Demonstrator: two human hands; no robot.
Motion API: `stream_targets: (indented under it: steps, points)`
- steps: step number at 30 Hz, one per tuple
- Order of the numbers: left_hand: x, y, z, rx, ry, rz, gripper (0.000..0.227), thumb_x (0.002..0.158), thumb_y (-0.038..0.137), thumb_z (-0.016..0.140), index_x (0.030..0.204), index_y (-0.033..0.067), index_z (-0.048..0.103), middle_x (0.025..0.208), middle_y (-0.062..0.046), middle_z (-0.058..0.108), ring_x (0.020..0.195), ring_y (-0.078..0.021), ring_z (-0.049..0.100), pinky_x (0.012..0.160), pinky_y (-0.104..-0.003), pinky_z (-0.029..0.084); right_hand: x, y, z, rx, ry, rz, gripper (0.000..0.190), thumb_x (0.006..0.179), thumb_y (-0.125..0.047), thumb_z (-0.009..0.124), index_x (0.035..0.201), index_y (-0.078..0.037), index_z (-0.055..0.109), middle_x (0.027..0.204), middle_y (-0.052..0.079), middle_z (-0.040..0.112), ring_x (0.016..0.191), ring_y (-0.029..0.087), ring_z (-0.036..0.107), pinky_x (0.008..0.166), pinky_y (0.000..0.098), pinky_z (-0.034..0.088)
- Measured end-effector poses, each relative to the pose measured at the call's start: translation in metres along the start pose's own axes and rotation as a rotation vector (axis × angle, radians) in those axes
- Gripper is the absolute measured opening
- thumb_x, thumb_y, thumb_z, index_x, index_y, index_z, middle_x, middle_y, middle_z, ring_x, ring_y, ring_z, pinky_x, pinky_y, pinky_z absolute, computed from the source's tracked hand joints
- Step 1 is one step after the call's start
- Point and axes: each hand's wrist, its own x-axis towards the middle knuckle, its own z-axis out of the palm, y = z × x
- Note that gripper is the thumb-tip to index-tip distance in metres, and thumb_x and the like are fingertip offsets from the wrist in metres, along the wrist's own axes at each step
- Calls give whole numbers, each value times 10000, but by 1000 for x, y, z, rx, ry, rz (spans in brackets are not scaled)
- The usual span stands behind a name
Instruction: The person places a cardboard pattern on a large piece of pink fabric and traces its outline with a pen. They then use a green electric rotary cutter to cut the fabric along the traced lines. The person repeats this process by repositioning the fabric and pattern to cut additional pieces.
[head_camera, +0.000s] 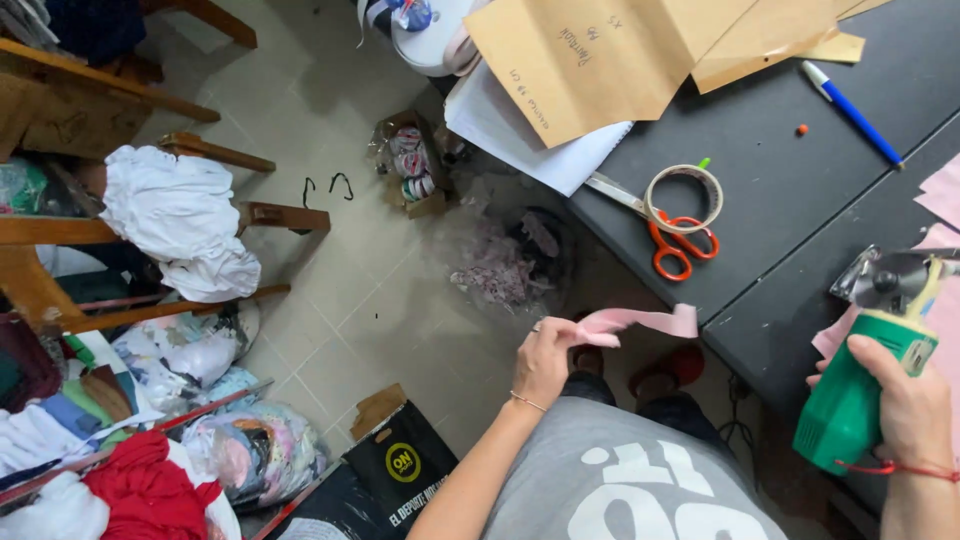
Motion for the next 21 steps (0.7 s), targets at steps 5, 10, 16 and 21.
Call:
stream_targets:
  steps: [5,10,16,21]
  points:
    - [-5,-56,-13,72,122,-199,112,801,41,422,800,135,484,792,-40,577,682,-272,534,586,-355,398,-38,15,5,-78,40,0,217,887,-101,535,954,91,458,787,257,529,615,358,544,514,455,470]
    - [13,-67,11,183,-121,-328,302,706,35,574,952,207,565,1186,-95,470,987,-325,490,867,-398,374,-60,3,-10,-54,150,-14,216,825,-77,560,929,82,457,759,245,544,594,344,550,513,441,470]
    - [56,99,50,-53,-162,181,168,726,26,480,780,134,597,759,-12,595,692,-190,573,611,-309,436,-85,-2,-60,5,274,-3,298,753,-71,597,966,40,422,724,222,545,574,343,569,527,419,474]
    - [77,167,146,-180,-623,-131,381,735,236,515,1089,98,489,990,-4,627,874,-145,608,773,-321,450,-105,14,-106,69,416,49,254,767,-49,606,949,67,472,727,240,562,575,316,553,513,394,459]
